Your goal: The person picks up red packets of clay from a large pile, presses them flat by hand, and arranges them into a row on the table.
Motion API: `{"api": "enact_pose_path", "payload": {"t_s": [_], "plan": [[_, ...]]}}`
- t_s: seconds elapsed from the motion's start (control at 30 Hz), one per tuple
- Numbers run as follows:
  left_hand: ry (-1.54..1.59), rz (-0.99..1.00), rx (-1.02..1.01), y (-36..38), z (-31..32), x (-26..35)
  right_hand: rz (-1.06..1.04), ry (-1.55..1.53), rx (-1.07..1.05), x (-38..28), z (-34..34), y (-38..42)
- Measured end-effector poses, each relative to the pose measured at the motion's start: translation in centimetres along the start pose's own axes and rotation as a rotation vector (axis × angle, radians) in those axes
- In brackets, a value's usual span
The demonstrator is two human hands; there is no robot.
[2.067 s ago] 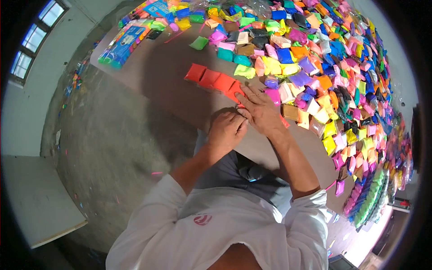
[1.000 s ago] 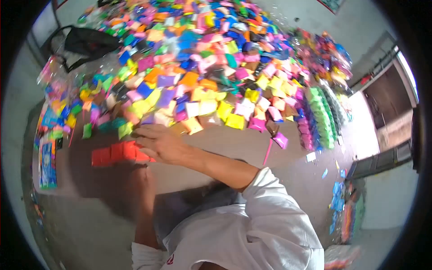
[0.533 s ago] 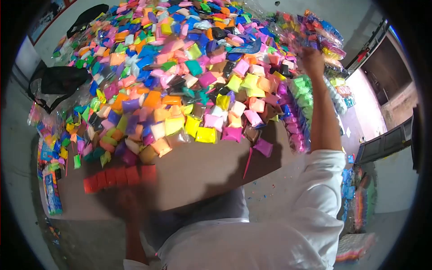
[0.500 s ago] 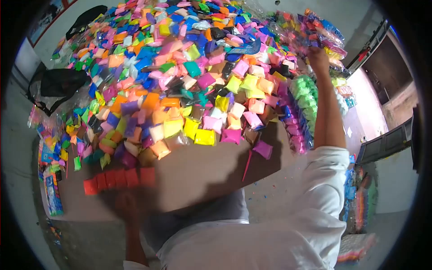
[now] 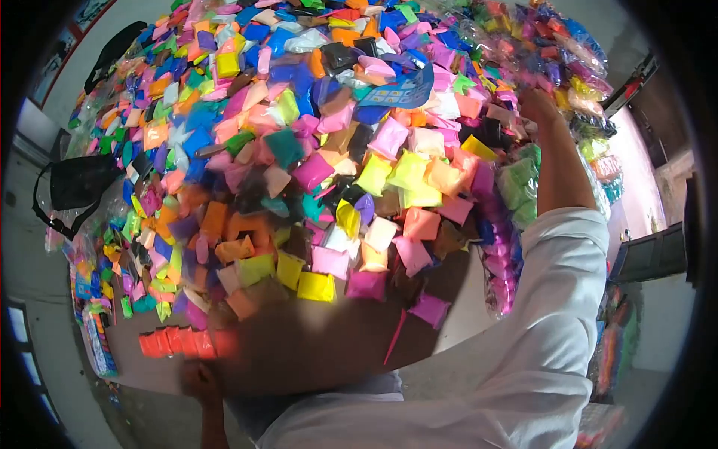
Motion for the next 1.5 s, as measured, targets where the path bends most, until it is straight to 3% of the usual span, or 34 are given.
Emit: {"api": "enact_pose_path", "payload": {"t_s": [0.03, 0.17, 0.2, 0.23, 0.27, 0.3, 0.33, 0.4, 0.43, 0.53, 0.6, 0.67, 0.7, 0.73, 0.77, 0.8, 0.83, 0.9, 0.93, 0.97, 1.0, 1.03, 1.07, 1.1, 1.17, 1.2, 1.23, 1.3, 1.4, 1.47, 1.5], "plan": [[-0.017, 0.074, 0.044, -0.2, -0.4, 1.0, -0.016, 0.031, -0.064, -0.5, 0.8, -0.8], [-0.060, 0.026, -0.003, -0.2, -0.4, 1.5, -0.045, -0.132, -0.174, -1.5, 5.1, -3.5], [-0.046, 0.012, -0.006, -0.4, -0.6, 2.4, -0.060, -0.135, -0.183, 0.9, 10.8, -6.7], [-0.031, 0.000, -0.010, -0.5, -0.9, 3.0, 0.010, -0.541, -0.216, 3.8, 16.6, -10.6], [-0.040, -0.004, -0.021, -0.5, -0.8, 3.1, 0.091, -0.945, -0.246, 2.1, 19.6, -12.9], [-0.020, 0.016, -0.013, -0.5, -0.8, 3.2, -0.018, -0.646, -0.143, 0.6, 12.1, -8.2], [0.003, 0.040, -0.002, -0.6, -0.7, 3.2, -0.018, -0.647, -0.147, -0.3, 8.6, -6.4], [-0.023, 0.009, -0.037, 0.0, -0.7, 1.5, -0.106, -0.177, -0.130, -1.2, 5.1, -4.3], [-0.045, -0.022, -0.066, 0.3, -0.4, 0.6, -0.302, -0.004, 0.065, -0.6, 5.8, -4.5], [-0.027, 0.031, -0.005, 0.2, -0.7, 1.2, -0.103, -0.024, -0.067, -0.1, 3.4, -3.5], [-0.013, 0.067, 0.048, -0.7, -1.0, 3.5, -0.062, -0.104, -0.121, 0.8, -0.2, -0.5], [-0.012, 0.092, 0.104, -0.7, -1.6, 4.0, -0.079, -0.574, 0.231, 3.0, -3.9, 0.4], [-0.009, 0.020, 0.071, -0.4, -0.9, 2.6, -0.107, -0.826, 0.244, 2.9, -5.6, 1.5], [-0.006, -0.052, 0.037, -0.1, -0.2, 1.3, -0.111, -0.824, 0.253, 2.9, -7.3, 2.7], [-0.006, -0.056, 0.046, 0.1, 0.1, 1.6, -0.150, -1.160, 0.240, 2.3, -9.5, 5.1], [0.221, -0.026, 0.060, 0.0, 0.6, 2.9, -0.191, -1.494, 0.222, 1.3, -11.5, 7.5], [0.447, 0.005, 0.070, 0.3, 1.2, 4.2, -0.196, -1.492, 0.228, -0.2, -13.4, 9.9], [0.185, 0.040, -0.015, 1.2, 4.1, 6.4, -0.308, -1.603, 0.237, -4.2, -17.6, 15.4], [0.200, 0.100, -0.044, 1.3, 4.0, 10.0, -0.355, -1.621, 0.242, -6.8, -18.5, 18.6], [0.216, 0.158, -0.080, 1.3, 3.3, 14.0, -0.316, -1.466, 0.196, -10.2, -20.3, 23.8], [0.401, 0.106, -0.262, 0.8, 3.7, 16.5, -0.280, -1.559, 0.126, -13.5, -19.1, 27.8], [0.584, 0.056, -0.442, 0.5, 4.6, 18.6, -0.481, -1.681, 0.001, -18.2, -18.9, 32.1], [0.717, 0.038, -0.494, 0.8, 5.7, 19.3, -0.339, -1.784, -0.201, -22.6, -17.4, 36.2], [0.840, 0.014, -0.551, 1.2, 6.5, 19.8, -0.549, -1.970, -0.306, -27.1, -17.4, 39.6], [1.079, -0.268, -0.764, -1.0, 5.4, 23.0, -0.546, -2.125, -0.269, -33.0, -15.7, 43.7], [1.253, -0.131, -0.730, -2.2, 3.2, 25.2, -0.563, -2.135, -0.316, -35.6, -15.3, 45.0], [1.316, -0.121, -0.731, -2.2, 4.0, 24.8, -0.467, -2.241, -0.219, -36.6, -15.0, 45.4], [1.247, -0.033, -0.709, -2.9, 2.7, 25.4, -0.321, -2.361, -0.096, -37.8, -15.3, 46.9], [1.268, -0.086, -0.670, -1.6, 4.9, 22.6, -0.179, -2.321, -0.187, -40.2, -13.6, 47.7], [1.345, -0.146, -0.634, -0.2, 5.5, 21.2, -0.174, -2.296, -0.237, -41.2, -13.2, 47.9], [1.317, -0.119, -0.604, 0.4, 5.7, 20.5, -0.219, -2.169, -0.373, -42.1, -12.5, 48.1]]}}
Point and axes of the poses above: each hand's wrist, its own y-axis away from the middle knuckle, its own z-axis out of the palm, x = y × z, the point moved 9 cm from there along -y, towards the middle knuckle, and after that the axes turned 11 degrees about y, right-handed, at the moved point
